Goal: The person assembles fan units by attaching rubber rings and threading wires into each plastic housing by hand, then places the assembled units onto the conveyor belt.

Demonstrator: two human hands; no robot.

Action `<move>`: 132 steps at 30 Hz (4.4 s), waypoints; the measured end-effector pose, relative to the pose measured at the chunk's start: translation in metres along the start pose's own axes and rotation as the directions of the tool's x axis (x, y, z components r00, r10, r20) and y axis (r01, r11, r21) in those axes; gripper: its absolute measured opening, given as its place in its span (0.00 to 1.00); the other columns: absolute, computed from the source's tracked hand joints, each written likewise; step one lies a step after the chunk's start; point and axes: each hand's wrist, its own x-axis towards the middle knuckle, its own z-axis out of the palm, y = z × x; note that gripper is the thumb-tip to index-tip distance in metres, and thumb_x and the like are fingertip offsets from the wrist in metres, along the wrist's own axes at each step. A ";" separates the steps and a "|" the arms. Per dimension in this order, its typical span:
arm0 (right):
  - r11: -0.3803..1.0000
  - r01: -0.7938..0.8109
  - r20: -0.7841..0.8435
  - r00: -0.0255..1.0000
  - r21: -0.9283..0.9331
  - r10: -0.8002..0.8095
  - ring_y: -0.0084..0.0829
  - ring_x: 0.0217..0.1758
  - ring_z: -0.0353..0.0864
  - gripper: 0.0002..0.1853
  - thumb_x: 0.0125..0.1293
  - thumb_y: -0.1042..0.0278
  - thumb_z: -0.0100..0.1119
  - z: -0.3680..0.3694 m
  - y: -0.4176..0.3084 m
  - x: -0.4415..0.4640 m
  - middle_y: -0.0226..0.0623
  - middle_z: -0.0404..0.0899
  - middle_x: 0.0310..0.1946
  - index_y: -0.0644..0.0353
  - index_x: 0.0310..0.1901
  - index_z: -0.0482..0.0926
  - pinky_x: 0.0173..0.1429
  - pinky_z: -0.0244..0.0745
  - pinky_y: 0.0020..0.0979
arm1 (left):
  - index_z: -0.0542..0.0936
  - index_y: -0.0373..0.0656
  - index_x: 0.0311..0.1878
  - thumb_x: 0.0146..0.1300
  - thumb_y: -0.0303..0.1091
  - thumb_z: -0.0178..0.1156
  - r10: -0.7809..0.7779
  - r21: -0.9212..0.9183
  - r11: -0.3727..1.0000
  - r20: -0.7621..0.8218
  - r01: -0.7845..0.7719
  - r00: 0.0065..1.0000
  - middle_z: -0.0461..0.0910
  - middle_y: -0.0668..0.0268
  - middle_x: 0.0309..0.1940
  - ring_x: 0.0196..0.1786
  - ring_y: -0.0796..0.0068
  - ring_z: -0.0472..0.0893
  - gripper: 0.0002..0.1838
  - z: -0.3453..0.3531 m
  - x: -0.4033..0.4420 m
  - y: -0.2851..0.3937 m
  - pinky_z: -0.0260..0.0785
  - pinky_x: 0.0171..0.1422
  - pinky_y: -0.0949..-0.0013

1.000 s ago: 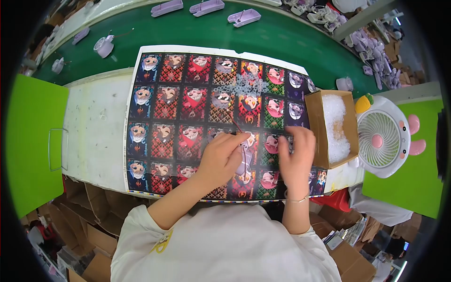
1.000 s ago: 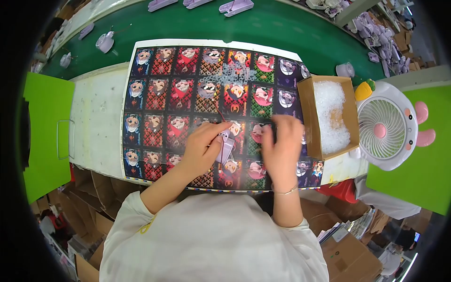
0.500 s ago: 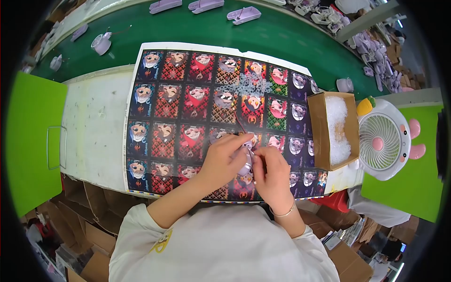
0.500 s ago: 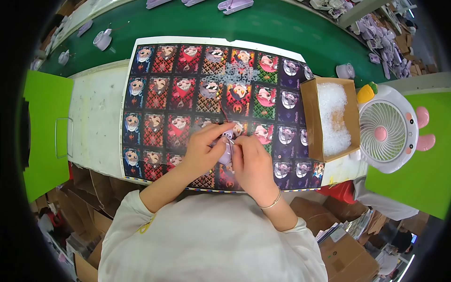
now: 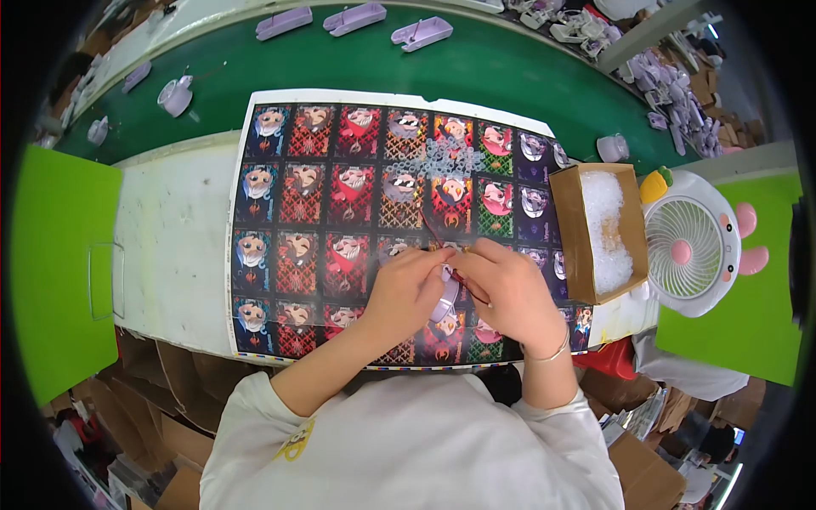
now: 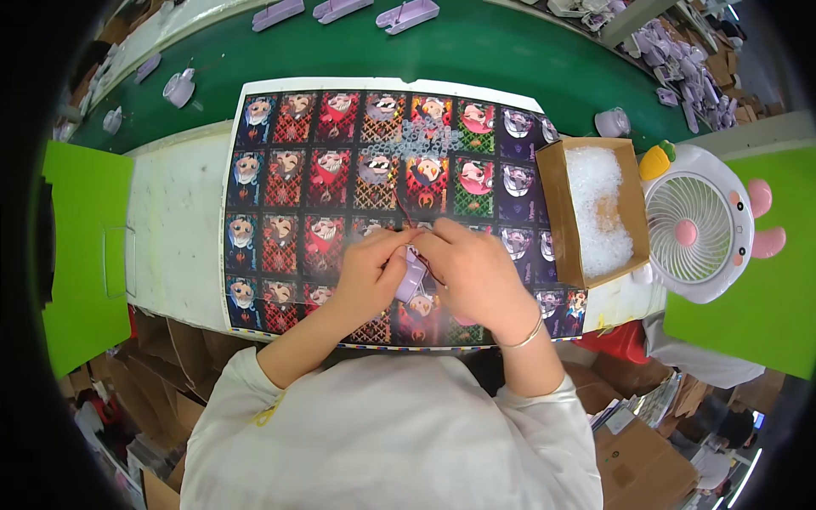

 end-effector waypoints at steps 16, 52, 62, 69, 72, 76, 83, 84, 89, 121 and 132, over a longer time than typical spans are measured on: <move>0.896 0.018 -0.229 0.969 0.444 0.094 0.51 0.59 0.72 0.36 0.53 0.70 0.72 0.024 -0.016 -0.019 0.48 0.71 0.56 0.63 0.64 0.68 0.66 0.67 0.43 | 0.77 0.35 0.59 0.68 0.25 0.52 0.113 -0.103 0.985 -0.222 -0.138 0.969 0.75 0.51 0.53 0.56 0.50 0.74 0.17 -0.019 0.010 0.049 0.66 0.64 0.56; 0.922 0.346 -0.091 0.926 -0.176 -0.365 0.49 0.54 0.74 0.26 0.46 0.77 0.69 -0.033 0.001 0.041 0.44 0.73 0.53 0.54 0.51 0.80 0.58 0.75 0.44 | 0.74 0.36 0.64 0.75 0.34 0.47 -0.180 -0.653 0.754 -0.098 0.074 0.979 0.75 0.56 0.62 0.66 0.66 0.73 0.19 -0.046 0.002 0.014 0.64 0.70 0.64; 0.958 0.065 -0.354 0.934 0.281 0.040 0.37 0.34 0.79 0.04 0.64 0.77 0.61 0.005 0.052 0.040 0.40 0.78 0.33 0.64 0.40 0.80 0.41 0.75 0.36 | 0.79 0.34 0.47 0.67 0.24 0.56 0.042 0.037 0.999 -0.066 -0.039 0.997 0.80 0.54 0.42 0.47 0.55 0.81 0.08 -0.033 -0.018 0.003 0.75 0.53 0.59; 0.972 -0.233 -0.381 0.896 0.036 0.229 0.40 0.36 0.82 0.07 0.59 0.78 0.63 0.027 0.119 0.073 0.43 0.79 0.31 0.66 0.39 0.80 0.42 0.77 0.39 | 0.76 0.37 0.39 0.53 0.23 0.66 0.394 0.238 0.894 -0.011 -0.380 0.919 0.77 0.54 0.47 0.51 0.48 0.78 0.11 0.000 -0.006 0.023 0.73 0.55 0.51; 0.974 -0.224 -0.377 0.899 0.038 0.221 0.45 0.37 0.81 0.05 0.59 0.76 0.62 0.029 0.121 0.078 0.45 0.78 0.31 0.65 0.37 0.79 0.43 0.77 0.43 | 0.76 0.38 0.38 0.50 0.24 0.67 0.467 0.249 0.855 0.016 -0.456 0.884 0.76 0.55 0.50 0.52 0.49 0.77 0.12 0.008 -0.003 0.021 0.72 0.56 0.51; 0.981 -0.189 -0.424 0.892 -0.032 0.158 0.42 0.34 0.81 0.03 0.61 0.77 0.60 0.027 0.122 0.077 0.43 0.78 0.30 0.65 0.35 0.78 0.41 0.77 0.40 | 0.76 0.39 0.38 0.50 0.24 0.67 0.499 0.224 0.841 0.031 -0.493 0.866 0.77 0.57 0.48 0.51 0.51 0.77 0.12 0.012 -0.001 0.019 0.72 0.56 0.52; 0.772 0.171 -0.468 0.865 0.612 0.180 0.27 0.34 0.79 0.06 0.56 0.84 0.62 -0.017 0.028 0.012 0.38 0.80 0.32 0.64 0.32 0.75 0.40 0.75 0.26 | 0.79 0.37 0.39 0.56 0.26 0.63 0.509 0.012 0.860 0.037 -0.510 0.860 0.78 0.57 0.38 0.39 0.54 0.76 0.08 -0.009 0.009 0.040 0.70 0.43 0.56; 0.808 0.267 -0.502 0.864 0.525 0.041 0.28 0.33 0.79 0.07 0.54 0.84 0.63 -0.024 0.016 0.000 0.39 0.80 0.31 0.64 0.31 0.75 0.38 0.75 0.26 | 0.79 0.37 0.39 0.57 0.26 0.63 0.511 0.014 0.859 0.049 -0.512 0.858 0.78 0.58 0.37 0.38 0.54 0.76 0.08 -0.009 0.011 0.042 0.70 0.42 0.57; 0.908 0.327 -0.441 0.877 0.261 -0.190 0.33 0.29 0.78 0.14 0.48 0.85 0.67 -0.036 -0.019 -0.024 0.40 0.79 0.33 0.64 0.39 0.82 0.33 0.75 0.29 | 0.79 0.39 0.38 0.52 0.27 0.64 0.549 0.096 0.828 0.067 -0.553 0.833 0.77 0.60 0.35 0.36 0.56 0.75 0.10 -0.005 0.021 0.049 0.69 0.40 0.57; -0.050 0.029 0.004 0.821 0.998 0.571 0.15 0.23 0.68 0.07 0.73 0.72 0.54 0.025 0.030 -0.028 0.28 0.77 0.26 0.63 0.42 0.82 0.27 0.61 0.19 | 0.79 0.37 0.55 0.60 0.24 0.58 0.157 0.115 0.981 -0.012 -0.154 0.988 0.80 0.54 0.43 0.48 0.52 0.77 0.18 0.009 0.005 0.002 0.70 0.54 0.54; 0.983 0.061 -0.429 0.903 0.175 0.020 0.38 0.37 0.81 0.13 0.56 0.84 0.64 0.044 0.011 -0.014 0.40 0.80 0.37 0.62 0.44 0.85 0.40 0.78 0.32 | 0.79 0.34 0.56 0.59 0.22 0.56 0.160 0.050 0.986 -0.026 -0.158 0.987 0.82 0.53 0.44 0.46 0.52 0.79 0.20 0.008 0.009 -0.002 0.71 0.52 0.56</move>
